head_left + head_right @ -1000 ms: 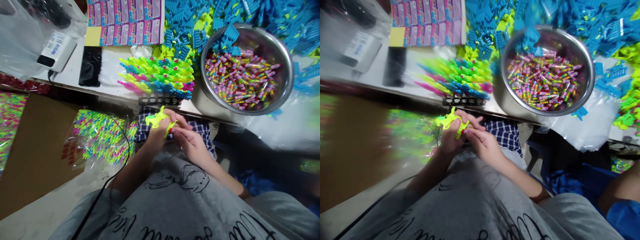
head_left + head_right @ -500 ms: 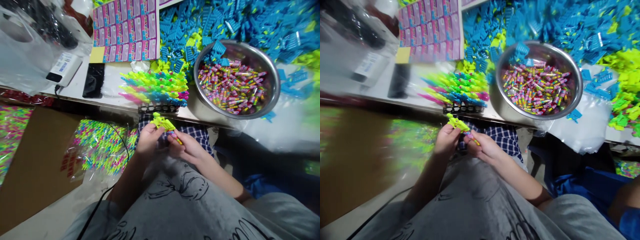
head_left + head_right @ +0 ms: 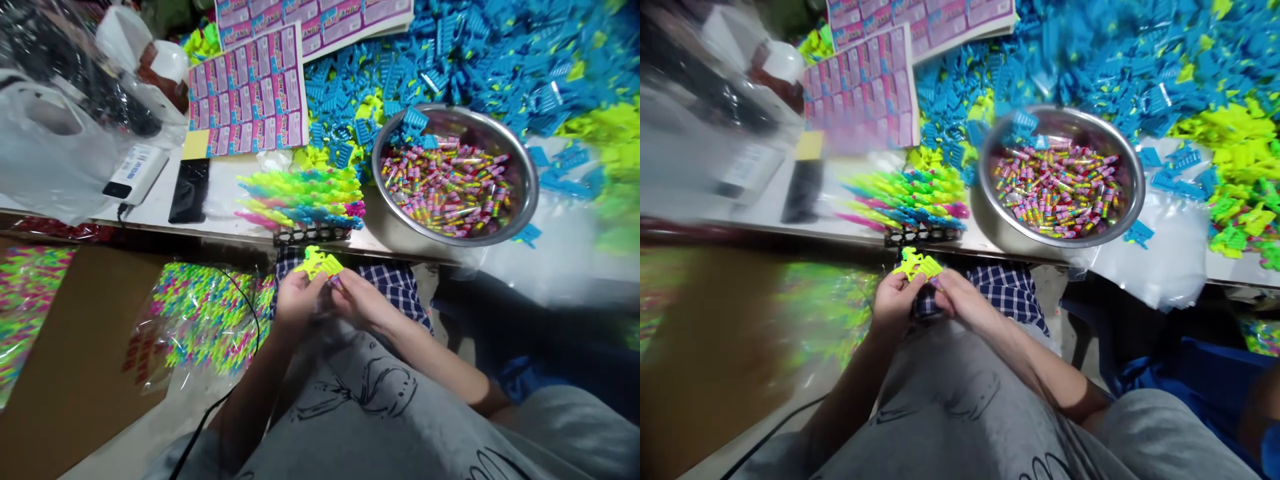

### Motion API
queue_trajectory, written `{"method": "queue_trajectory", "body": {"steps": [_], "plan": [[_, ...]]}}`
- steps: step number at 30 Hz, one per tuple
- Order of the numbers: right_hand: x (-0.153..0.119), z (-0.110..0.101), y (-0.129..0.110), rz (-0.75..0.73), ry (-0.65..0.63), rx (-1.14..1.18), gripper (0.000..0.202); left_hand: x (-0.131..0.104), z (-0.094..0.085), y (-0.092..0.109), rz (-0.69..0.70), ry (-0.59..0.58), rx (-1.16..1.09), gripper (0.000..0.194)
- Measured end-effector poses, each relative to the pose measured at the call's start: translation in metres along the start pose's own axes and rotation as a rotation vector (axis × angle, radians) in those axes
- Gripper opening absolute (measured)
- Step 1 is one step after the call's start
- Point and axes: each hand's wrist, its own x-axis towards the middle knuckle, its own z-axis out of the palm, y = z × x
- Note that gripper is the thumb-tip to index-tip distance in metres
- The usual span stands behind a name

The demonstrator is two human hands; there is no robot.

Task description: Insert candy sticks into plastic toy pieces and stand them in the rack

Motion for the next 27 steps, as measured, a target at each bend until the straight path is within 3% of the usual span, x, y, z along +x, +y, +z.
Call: {"method": "queue_trajectory", "body": {"steps": [3,6,7,9,11,13,20,23,27], "plan": [[0.002,-0.010,-0.003,-0.297,0.102,-0.540,0.018,0.005,-0.011,0.001,0.120,-0.029,0.167,0.024],[0.004,-0.020,-0.005,-0.516,0.154,-0.930,0.011,0.014,-0.030,-0.004,0.386,-0.088,0.424,0.029],[0.004,-0.022,-0.004,-0.566,0.181,-0.969,0.011,0.019,-0.038,-0.009,0.484,-0.044,0.509,0.034],[0.005,-0.027,-0.001,-0.640,0.295,-0.957,0.012,0.032,-0.054,-0.024,0.614,0.165,0.650,0.043],[0.008,-0.030,0.004,-0.689,0.453,-0.914,0.012,0.047,-0.068,-0.043,0.616,0.349,0.770,0.048],[0.012,-0.034,0.009,-0.726,0.593,-0.897,0.013,0.060,-0.075,-0.059,0.600,0.377,0.843,0.050],[0.039,-0.061,0.014,-0.921,0.908,-0.886,0.015,0.062,-0.056,-0.081,0.757,0.244,0.910,0.040],[0.056,-0.074,0.011,-0.925,1.031,-0.952,0.022,0.059,-0.048,-0.088,0.717,0.282,0.847,0.044],[0.075,-0.074,0.010,-0.949,0.995,-1.025,0.021,0.062,-0.038,-0.088,0.548,0.314,0.515,0.041]]}}
